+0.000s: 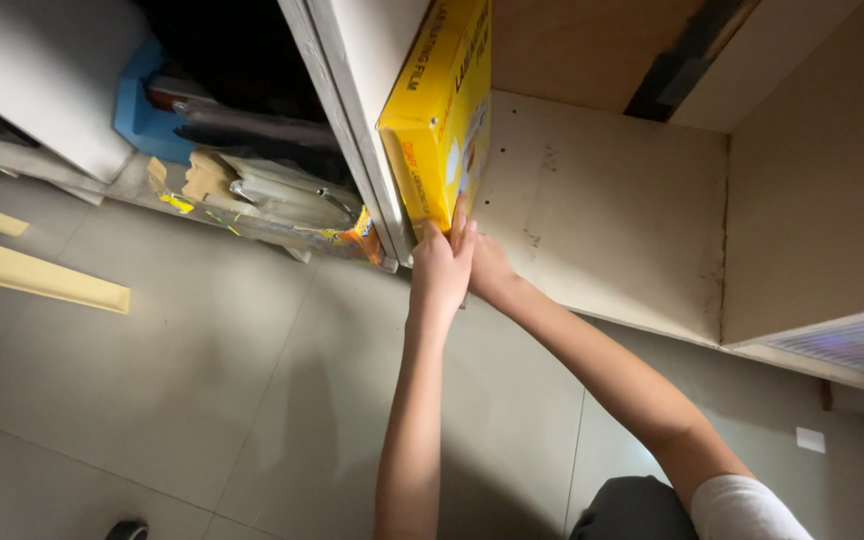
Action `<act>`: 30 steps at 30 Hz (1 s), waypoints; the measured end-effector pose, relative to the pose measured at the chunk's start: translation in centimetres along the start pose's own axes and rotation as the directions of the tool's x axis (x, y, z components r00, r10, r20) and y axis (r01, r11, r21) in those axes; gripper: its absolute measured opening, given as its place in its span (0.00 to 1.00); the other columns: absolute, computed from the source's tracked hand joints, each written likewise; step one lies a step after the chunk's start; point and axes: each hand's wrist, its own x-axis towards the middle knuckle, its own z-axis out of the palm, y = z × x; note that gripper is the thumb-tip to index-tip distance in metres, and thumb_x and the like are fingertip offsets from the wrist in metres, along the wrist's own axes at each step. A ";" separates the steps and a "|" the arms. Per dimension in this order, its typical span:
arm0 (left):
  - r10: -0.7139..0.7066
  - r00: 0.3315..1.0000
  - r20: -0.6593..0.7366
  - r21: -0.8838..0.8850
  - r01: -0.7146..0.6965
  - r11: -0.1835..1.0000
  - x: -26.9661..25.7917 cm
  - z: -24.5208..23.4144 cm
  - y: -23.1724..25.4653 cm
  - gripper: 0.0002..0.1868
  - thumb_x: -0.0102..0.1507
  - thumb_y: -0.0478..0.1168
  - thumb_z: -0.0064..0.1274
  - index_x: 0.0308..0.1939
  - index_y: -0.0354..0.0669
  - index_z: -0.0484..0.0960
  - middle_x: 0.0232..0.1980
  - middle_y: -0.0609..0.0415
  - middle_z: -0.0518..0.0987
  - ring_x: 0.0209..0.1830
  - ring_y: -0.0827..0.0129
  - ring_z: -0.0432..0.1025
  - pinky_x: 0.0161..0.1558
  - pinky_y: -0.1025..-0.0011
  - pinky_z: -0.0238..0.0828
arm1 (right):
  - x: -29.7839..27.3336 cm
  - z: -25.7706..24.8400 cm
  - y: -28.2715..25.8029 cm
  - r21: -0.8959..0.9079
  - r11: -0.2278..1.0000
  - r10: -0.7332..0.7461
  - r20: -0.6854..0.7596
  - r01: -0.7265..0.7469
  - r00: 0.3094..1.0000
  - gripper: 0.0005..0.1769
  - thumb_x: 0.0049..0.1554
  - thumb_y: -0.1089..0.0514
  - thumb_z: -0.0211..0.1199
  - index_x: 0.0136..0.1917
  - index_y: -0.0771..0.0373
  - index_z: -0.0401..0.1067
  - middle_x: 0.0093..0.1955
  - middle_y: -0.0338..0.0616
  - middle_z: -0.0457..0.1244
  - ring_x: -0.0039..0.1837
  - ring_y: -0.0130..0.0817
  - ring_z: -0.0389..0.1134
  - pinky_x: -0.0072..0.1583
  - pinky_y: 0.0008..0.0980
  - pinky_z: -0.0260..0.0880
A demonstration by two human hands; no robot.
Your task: The person organizes yellow boxes of laminating film and pink snack packages on a desk. They then move to a low cabinet, kneeling to place the boxes and a black carrying case onto a shelf.
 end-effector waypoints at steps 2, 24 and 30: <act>-0.006 1.000 0.008 -0.029 0.007 1.000 0.6 0.4 0.4 0.34 0.67 0.53 0.50 0.61 0.22 0.67 0.50 0.25 0.80 0.54 0.38 0.76 0.52 0.54 0.75 | 0.7 -0.4 0.4 -0.021 1.000 0.004 0.007 -0.004 1.000 0.54 0.59 0.50 0.59 0.78 0.80 0.29 0.46 0.68 0.68 0.41 0.62 0.71 0.42 0.54 0.73; 0.136 0.991 -0.012 -0.065 -0.137 0.988 10.0 5.8 -1.9 0.42 0.67 0.48 0.48 0.76 0.23 0.50 0.55 0.26 0.79 0.56 0.40 0.77 0.55 0.60 0.75 | 9.1 0.8 5.9 0.211 0.977 0.074 -0.289 -0.012 0.955 0.47 0.63 0.56 0.54 0.82 0.77 0.30 0.55 0.70 0.67 0.47 0.58 0.73 0.45 0.45 0.76; 0.224 0.972 -0.064 -0.101 -0.230 0.968 13.0 7.1 -4.3 0.38 0.67 0.48 0.50 0.75 0.29 0.57 0.53 0.27 0.80 0.55 0.41 0.77 0.55 0.59 0.75 | 11.8 2.2 7.3 0.369 0.922 0.229 -0.277 -0.117 0.933 0.48 0.62 0.54 0.53 0.83 0.67 0.28 0.51 0.62 0.69 0.45 0.51 0.74 0.41 0.40 0.77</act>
